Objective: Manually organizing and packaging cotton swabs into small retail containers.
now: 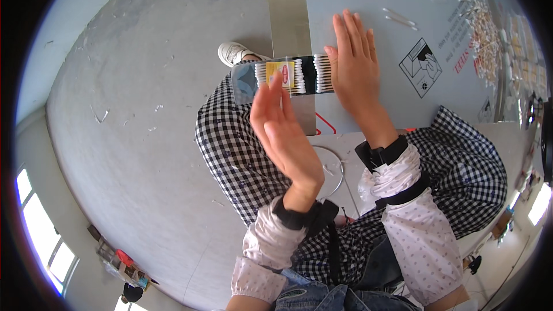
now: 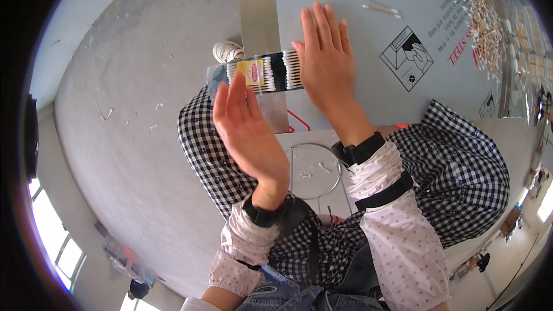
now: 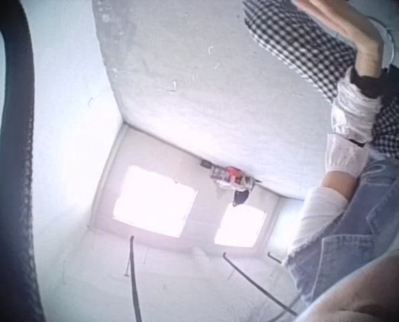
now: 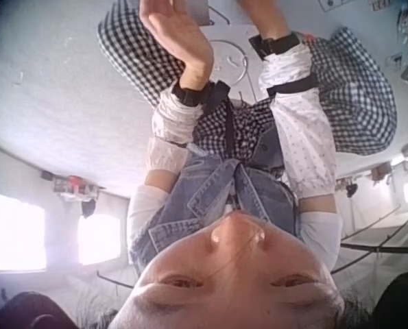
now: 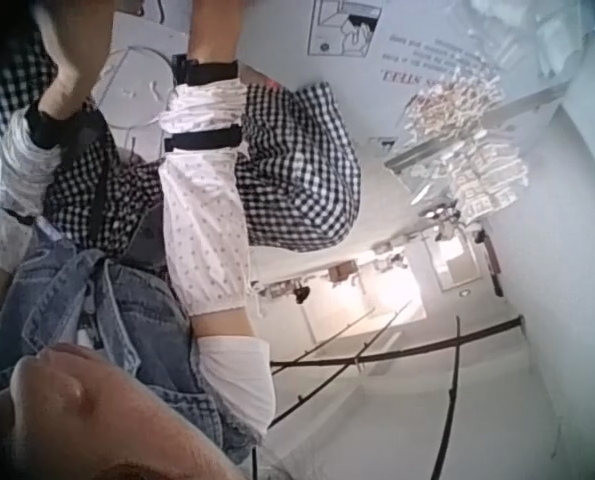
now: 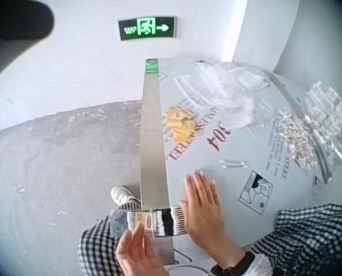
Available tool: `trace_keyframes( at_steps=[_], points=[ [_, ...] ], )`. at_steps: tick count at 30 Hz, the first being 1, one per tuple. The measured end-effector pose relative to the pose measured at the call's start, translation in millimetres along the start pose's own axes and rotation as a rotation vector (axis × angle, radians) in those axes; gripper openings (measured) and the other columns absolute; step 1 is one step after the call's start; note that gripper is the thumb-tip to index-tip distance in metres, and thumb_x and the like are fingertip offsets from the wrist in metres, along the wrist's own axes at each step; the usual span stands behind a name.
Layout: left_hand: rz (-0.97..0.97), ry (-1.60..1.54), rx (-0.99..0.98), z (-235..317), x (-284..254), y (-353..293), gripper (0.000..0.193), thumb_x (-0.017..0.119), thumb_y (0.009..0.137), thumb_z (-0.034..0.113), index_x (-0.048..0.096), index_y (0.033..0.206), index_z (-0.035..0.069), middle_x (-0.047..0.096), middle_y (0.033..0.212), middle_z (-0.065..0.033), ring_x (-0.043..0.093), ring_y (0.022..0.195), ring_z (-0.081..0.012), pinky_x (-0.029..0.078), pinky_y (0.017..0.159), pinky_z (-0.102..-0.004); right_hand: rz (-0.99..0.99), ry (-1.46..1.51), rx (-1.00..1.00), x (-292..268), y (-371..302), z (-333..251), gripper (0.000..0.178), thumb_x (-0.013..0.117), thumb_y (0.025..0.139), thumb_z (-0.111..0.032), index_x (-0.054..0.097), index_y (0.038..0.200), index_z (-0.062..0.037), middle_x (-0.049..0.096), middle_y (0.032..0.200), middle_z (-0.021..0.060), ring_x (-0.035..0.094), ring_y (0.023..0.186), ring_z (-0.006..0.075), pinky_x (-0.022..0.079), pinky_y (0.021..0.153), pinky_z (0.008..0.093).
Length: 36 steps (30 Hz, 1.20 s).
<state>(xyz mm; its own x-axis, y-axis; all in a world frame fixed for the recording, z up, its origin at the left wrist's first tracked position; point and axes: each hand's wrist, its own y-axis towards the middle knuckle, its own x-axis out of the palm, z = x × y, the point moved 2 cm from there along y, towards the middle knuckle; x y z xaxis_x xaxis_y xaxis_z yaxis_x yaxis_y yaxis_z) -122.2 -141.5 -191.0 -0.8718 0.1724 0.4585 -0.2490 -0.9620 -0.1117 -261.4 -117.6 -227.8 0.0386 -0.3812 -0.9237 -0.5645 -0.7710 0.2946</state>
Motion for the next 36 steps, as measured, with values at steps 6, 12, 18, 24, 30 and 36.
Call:
trace_keyframes(
  at_steps=[6,12,18,24,30,36],
  points=[
    [0.006,0.068,-0.084,8,-22,-50,0.042,0.042,0.103,0.037,0.047,0.121,-0.001,0.056,0.123,-0.0177,0.053,0.123,-0.0305,0.036,0.111,-0.0444,0.018,-0.033,0.009,4,6,-3,0.049,0.055,0.098,-0.022,0.045,0.141,-0.0007,0.044,0.148,0.0155,0.039,0.140,0.0309,0.031,0.116,0.0473],
    [-0.076,0.092,-0.079,3,-12,-39,0.048,0.038,0.105,0.035,0.041,0.136,0.000,0.049,0.138,-0.0192,0.042,0.137,-0.0314,0.027,0.117,-0.0437,0.011,0.012,-0.048,1,4,0,0.048,0.055,0.098,-0.021,0.045,0.140,-0.0010,0.045,0.147,0.0154,0.039,0.139,0.0307,0.031,0.116,0.0470],
    [-0.223,0.169,0.020,-16,9,11,0.054,0.032,0.106,0.033,0.031,0.147,-0.002,0.037,0.151,-0.0190,0.035,0.142,-0.0299,0.024,0.118,-0.0433,0.009,0.056,-0.025,-2,6,-2,0.047,0.052,0.099,-0.021,0.045,0.141,-0.0011,0.047,0.146,0.0162,0.040,0.138,0.0326,0.031,0.115,0.0485],
    [-0.239,0.152,-0.012,-25,26,28,0.056,0.031,0.106,0.035,0.028,0.149,0.000,0.035,0.153,-0.0185,0.031,0.144,-0.0290,0.020,0.119,-0.0430,0.079,0.067,0.057,-1,8,-4,0.047,0.050,0.100,-0.022,0.045,0.141,-0.0008,0.046,0.146,0.0181,0.040,0.139,0.0343,0.031,0.115,0.0496],
    [-0.293,0.194,-0.057,-33,32,23,0.059,0.027,0.107,0.042,0.028,0.151,0.003,0.033,0.155,-0.0181,0.027,0.147,-0.0264,0.017,0.120,-0.0403,0.038,-0.043,0.041,2,7,-7,0.048,0.052,0.098,-0.020,0.044,0.141,-0.0005,0.046,0.146,0.0174,0.040,0.139,0.0315,0.031,0.115,0.0472],
    [-0.296,0.181,-0.102,-31,39,25,0.062,0.028,0.106,0.045,0.027,0.151,0.001,0.032,0.155,-0.0181,0.026,0.147,-0.0260,0.016,0.121,-0.0401,0.018,-0.031,0.030,4,6,-9,0.048,0.053,0.097,-0.017,0.044,0.141,-0.0011,0.044,0.148,0.0168,0.039,0.140,0.0298,0.032,0.115,0.0454]
  ],
)
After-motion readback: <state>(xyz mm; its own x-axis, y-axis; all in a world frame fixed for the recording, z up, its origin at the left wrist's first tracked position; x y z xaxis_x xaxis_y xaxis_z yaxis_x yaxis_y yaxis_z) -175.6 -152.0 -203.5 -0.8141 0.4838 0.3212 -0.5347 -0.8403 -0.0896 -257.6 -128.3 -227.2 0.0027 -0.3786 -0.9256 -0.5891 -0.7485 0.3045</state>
